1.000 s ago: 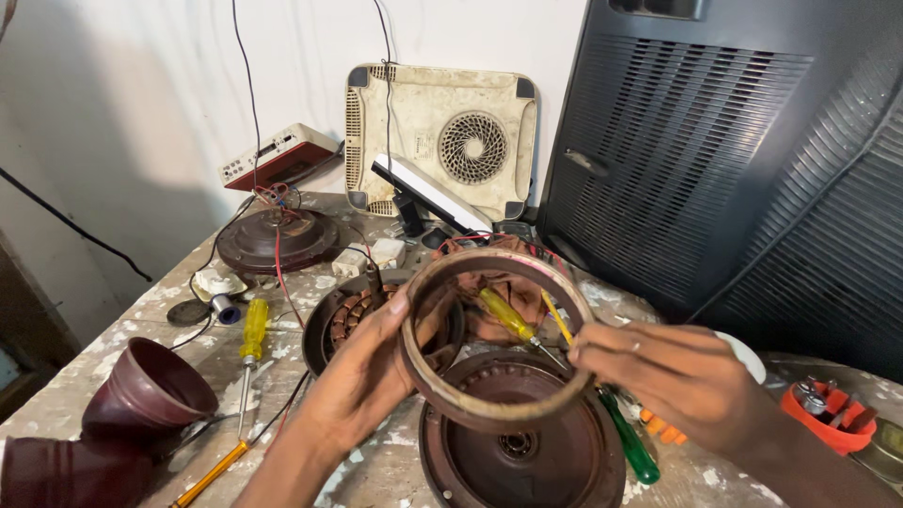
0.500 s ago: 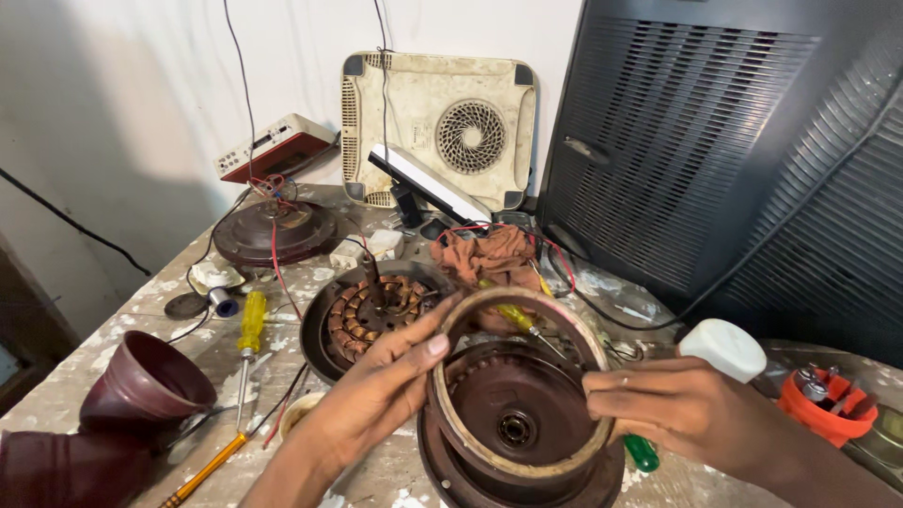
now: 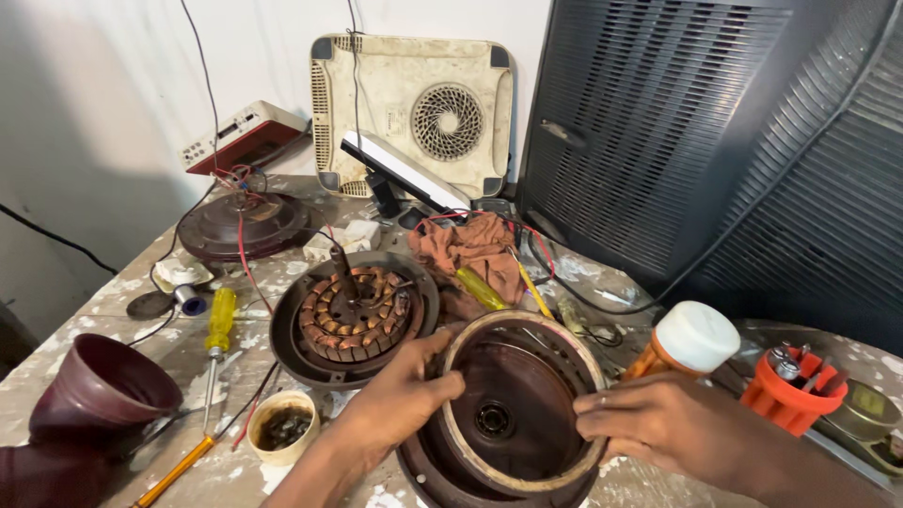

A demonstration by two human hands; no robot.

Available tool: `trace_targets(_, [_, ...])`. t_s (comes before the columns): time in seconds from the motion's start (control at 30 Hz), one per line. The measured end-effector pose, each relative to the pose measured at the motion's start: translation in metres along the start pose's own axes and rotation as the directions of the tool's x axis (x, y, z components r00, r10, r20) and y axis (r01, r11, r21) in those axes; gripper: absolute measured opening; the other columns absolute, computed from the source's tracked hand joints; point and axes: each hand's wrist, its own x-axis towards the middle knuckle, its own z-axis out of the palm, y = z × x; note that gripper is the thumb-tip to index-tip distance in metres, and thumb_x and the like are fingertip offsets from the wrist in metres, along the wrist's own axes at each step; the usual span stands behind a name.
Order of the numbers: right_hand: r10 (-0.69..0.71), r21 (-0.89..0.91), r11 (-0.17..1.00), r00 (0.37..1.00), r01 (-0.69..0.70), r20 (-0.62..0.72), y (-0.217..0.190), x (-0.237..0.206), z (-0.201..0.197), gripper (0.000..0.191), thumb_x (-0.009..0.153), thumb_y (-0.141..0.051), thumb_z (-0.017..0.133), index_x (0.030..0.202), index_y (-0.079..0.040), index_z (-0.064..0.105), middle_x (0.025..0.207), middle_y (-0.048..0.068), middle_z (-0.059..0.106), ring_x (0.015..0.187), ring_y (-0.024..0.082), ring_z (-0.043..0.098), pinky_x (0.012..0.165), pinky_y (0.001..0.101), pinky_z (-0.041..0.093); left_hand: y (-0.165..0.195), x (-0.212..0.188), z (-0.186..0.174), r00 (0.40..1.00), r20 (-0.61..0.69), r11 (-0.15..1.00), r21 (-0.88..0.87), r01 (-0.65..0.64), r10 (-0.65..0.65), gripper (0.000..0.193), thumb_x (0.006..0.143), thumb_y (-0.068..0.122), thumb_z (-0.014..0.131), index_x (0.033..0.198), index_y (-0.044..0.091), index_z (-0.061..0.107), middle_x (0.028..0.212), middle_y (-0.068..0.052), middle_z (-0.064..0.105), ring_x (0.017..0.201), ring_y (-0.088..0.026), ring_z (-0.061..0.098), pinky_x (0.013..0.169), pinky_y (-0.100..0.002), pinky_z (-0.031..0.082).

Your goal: The person uses a screwdriver to unscrew fasteners from a ceiling fan motor housing, then lifts off the red metal cover and separates the housing from the stator. They set the cover aside, work on the exposed copper winding assembly, and handle the bearing and small parts, placing removed screws in a small container.

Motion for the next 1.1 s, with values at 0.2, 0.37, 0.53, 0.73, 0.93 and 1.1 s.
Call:
trace_targets(0.2, [0.119, 0.026, 0.992, 0.992, -0.12, 0.036, -0.008, 0.008, -0.003, 0.033, 0.091, -0.024, 0.069, 0.123, -0.015, 0.073, 0.139, 0.004, 0.07, 0.121, 0.025, 0.067, 0.096, 0.0392, 0.055, 0.0, 0.003, 0.001, 0.987, 0.011, 0.973, 0.164, -0.161, 0.161, 0.073, 0.086, 0.021, 0.071, 0.148, -0.002, 0.042, 0.152, -0.016, 0.054, 0.137, -0.02, 0.053, 0.112, -0.03, 0.039])
trace_targets(0.37, [0.16, 0.045, 0.985, 0.983, -0.164, 0.09, -0.011, 0.013, -0.011, 0.04, 0.086, -0.02, 0.07, 0.126, -0.016, 0.072, 0.143, 0.003, 0.067, 0.124, 0.025, 0.067, 0.093, 0.037, 0.057, 0.012, -0.004, -0.01, 0.975, 0.028, 0.816, 0.543, -0.201, 0.222, 0.071, 0.076, 0.019, 0.073, 0.14, -0.004, 0.052, 0.143, -0.016, 0.06, 0.134, -0.022, 0.058, 0.112, -0.03, 0.041])
trace_targets(0.53, [0.122, 0.01, 0.992, 0.99, -0.123, 0.077, -0.011, 0.015, -0.005, 0.032, 0.092, -0.022, 0.068, 0.123, -0.019, 0.071, 0.144, -0.002, 0.068, 0.121, 0.025, 0.065, 0.088, 0.0392, 0.056, 0.018, -0.009, -0.002, 0.96, 0.033, 0.725, 0.649, -0.232, 0.278, 0.058, 0.074, 0.015, 0.075, 0.128, -0.005, 0.063, 0.143, -0.016, 0.054, 0.135, -0.028, 0.053, 0.111, -0.034, 0.041])
trace_targets(0.73, [0.087, 0.122, 0.988, 0.991, -0.099, 0.103, -0.01, 0.022, -0.011, 0.024, 0.093, -0.019, 0.066, 0.116, -0.012, 0.07, 0.133, 0.006, 0.071, 0.121, 0.028, 0.067, 0.093, 0.0413, 0.055, 0.028, -0.008, 0.011, 0.977, -0.056, 0.667, 0.738, -0.099, 0.208, 0.06, 0.072, 0.013, 0.08, 0.128, -0.001, 0.067, 0.137, -0.014, 0.054, 0.131, -0.032, 0.049, 0.111, -0.036, 0.04])
trace_targets(0.93, [0.131, 0.147, 0.977, 0.977, -0.156, 0.168, -0.02, 0.032, -0.02, 0.023, 0.093, -0.023, 0.065, 0.113, -0.011, 0.069, 0.133, 0.008, 0.07, 0.117, 0.029, 0.068, 0.09, 0.041, 0.056, 0.04, -0.011, 0.014, 0.98, -0.093, 0.66, 0.75, -0.046, 0.174, 0.059, 0.069, 0.01, 0.081, 0.125, -0.004, 0.065, 0.135, -0.014, 0.051, 0.125, -0.032, 0.056, 0.109, -0.035, 0.045])
trace_targets(1.1, [0.144, 0.154, 0.974, 0.978, -0.167, 0.15, -0.024, 0.035, -0.018, 0.026, 0.098, -0.024, 0.062, 0.12, -0.014, 0.07, 0.138, 0.006, 0.07, 0.117, 0.029, 0.066, 0.085, 0.0387, 0.056, 0.047, -0.01, 0.006, 0.988, -0.153, 0.6, 0.793, 0.104, 0.03, 0.057, 0.072, 0.013, 0.085, 0.126, 0.005, 0.071, 0.138, -0.015, 0.038, 0.123, -0.035, 0.056, 0.11, -0.036, 0.045])
